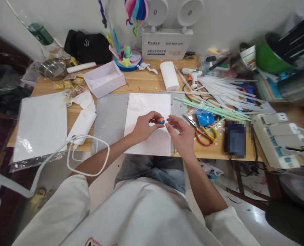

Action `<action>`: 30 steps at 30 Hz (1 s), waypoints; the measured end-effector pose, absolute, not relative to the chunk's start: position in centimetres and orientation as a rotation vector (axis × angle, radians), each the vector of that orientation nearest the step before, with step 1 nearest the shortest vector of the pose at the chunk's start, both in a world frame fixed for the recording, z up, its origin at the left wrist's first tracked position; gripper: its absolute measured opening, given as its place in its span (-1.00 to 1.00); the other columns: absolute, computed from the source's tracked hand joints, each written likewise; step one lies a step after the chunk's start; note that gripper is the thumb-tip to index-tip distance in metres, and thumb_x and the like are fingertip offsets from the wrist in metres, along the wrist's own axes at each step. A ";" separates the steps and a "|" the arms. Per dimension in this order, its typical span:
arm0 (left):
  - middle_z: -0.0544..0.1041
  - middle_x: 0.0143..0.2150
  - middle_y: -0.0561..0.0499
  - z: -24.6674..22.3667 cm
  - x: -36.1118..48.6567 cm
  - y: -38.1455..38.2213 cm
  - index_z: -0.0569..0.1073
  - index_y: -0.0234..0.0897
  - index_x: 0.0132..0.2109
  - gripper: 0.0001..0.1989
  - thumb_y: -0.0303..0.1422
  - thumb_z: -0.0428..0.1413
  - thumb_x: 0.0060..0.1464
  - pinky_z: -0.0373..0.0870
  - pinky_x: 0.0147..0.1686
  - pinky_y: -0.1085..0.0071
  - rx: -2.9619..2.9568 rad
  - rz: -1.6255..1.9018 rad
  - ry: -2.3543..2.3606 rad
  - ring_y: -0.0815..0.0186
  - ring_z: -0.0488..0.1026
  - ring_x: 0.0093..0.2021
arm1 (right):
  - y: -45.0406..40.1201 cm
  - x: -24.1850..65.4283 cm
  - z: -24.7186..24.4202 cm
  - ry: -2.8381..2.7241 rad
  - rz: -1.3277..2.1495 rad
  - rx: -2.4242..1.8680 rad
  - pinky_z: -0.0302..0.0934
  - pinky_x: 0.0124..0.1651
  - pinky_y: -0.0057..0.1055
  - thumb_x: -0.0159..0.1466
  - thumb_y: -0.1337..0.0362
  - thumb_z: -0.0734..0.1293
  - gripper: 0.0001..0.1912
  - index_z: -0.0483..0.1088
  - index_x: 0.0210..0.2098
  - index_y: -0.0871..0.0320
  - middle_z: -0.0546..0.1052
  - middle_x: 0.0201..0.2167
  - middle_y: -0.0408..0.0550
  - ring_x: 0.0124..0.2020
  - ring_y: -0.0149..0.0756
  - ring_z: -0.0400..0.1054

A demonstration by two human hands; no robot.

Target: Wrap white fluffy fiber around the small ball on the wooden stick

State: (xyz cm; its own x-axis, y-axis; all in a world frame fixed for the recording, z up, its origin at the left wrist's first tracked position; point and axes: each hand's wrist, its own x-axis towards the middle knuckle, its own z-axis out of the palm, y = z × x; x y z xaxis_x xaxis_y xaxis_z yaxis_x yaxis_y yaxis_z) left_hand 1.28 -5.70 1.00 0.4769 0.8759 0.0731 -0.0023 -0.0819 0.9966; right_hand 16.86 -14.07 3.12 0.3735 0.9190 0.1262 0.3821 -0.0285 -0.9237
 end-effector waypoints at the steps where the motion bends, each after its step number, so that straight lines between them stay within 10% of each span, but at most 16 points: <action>1: 0.61 -0.15 -0.05 1.0 1.6 -5.4 0.60 -0.25 -0.14 -0.69 -0.23 0.41 -0.01 0.54 -0.03 0.28 1.499 0.888 0.767 0.27 0.55 -0.15 | -13.3 16.9 3.2 -1.114 0.767 -1.557 0.49 -0.06 -0.21 0.21 0.04 0.45 -0.60 0.55 -0.02 0.10 0.67 -0.08 0.04 -0.16 -0.23 0.57; 5: 0.54 0.04 -0.14 0.8 2.3 -3.9 0.60 -0.29 -0.13 -0.62 -0.16 0.41 -0.03 0.59 -0.08 0.29 1.487 0.924 0.669 0.28 0.57 -0.13 | -11.1 17.3 2.7 -0.906 0.989 -1.391 0.48 -0.06 -0.25 0.06 0.04 0.57 -0.60 0.61 -0.16 0.07 0.69 -0.20 -0.05 -0.20 -0.26 0.57; 14: 0.63 -0.30 -0.01 0.9 2.7 -2.5 0.58 -0.32 -0.18 -0.66 -0.28 0.42 -0.09 0.53 -0.17 0.36 1.395 0.883 0.821 0.35 0.57 -0.29 | -8.4 17.6 2.0 -0.695 1.080 -1.382 0.41 -0.25 -0.34 -0.05 0.08 0.61 -0.70 0.65 -0.38 0.09 0.66 -0.46 -0.13 -0.46 -0.41 0.44; 30: 0.67 -0.23 -0.07 0.7 2.3 -2.1 0.63 -0.31 -0.13 -0.51 -0.11 0.47 -0.16 0.60 -0.15 0.30 1.030 0.806 0.758 0.28 0.62 -0.23 | -8.5 16.9 1.2 -0.728 0.988 -1.397 0.47 -0.17 -0.24 -0.03 0.06 0.59 -0.68 0.65 -0.32 0.06 0.68 -0.36 -0.10 -0.35 -0.32 0.50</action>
State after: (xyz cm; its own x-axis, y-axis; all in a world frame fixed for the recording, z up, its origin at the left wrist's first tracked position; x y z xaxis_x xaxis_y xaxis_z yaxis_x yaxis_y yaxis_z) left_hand 2.32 -2.15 0.69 0.4960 0.8538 -0.1582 -0.2110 0.2952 0.9318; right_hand 16.90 -8.46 1.24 0.4404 0.8872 -0.1375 -0.1313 -0.0879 -0.9874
